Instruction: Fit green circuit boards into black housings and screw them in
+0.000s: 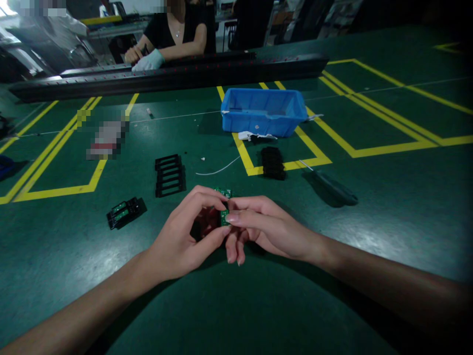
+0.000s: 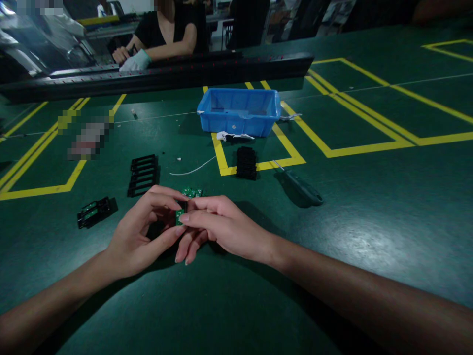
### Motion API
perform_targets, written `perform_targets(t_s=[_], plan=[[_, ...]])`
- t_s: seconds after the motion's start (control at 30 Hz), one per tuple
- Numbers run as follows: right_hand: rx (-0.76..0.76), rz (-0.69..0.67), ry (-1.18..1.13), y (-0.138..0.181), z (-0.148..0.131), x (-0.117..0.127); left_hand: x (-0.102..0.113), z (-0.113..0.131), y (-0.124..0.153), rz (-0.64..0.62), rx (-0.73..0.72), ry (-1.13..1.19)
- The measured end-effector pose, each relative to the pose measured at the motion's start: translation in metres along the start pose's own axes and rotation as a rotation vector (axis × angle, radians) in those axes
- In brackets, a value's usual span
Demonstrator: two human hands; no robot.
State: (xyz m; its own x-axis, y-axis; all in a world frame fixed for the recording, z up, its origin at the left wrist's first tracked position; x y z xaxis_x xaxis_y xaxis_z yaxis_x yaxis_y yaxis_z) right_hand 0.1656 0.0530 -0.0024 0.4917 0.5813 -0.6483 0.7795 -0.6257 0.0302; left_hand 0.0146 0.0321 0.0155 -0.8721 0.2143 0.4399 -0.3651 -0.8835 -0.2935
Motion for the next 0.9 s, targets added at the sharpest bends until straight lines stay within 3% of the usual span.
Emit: perform_targets(t_s=[0.9], plan=[[0.017,-0.036,0.042,-0.0005,0.0012,0.0007,0.0011,0.0015,0.0006,-0.009,-0.006,-0.015]])
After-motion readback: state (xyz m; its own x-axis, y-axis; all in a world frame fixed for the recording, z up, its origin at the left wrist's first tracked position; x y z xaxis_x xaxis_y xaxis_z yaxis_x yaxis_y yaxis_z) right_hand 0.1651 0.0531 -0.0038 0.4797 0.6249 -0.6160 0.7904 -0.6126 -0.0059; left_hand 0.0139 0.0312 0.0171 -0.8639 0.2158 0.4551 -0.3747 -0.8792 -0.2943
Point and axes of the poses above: each hand's wrist, its own y-axis away from the middle knuckle, its own x-axis out of the back of the hand, z = x × y, the point moved 4 cm from there along -y, towards the middle knuckle, and after that the axes turned 7 degrees about x, right-handed, at the moved point
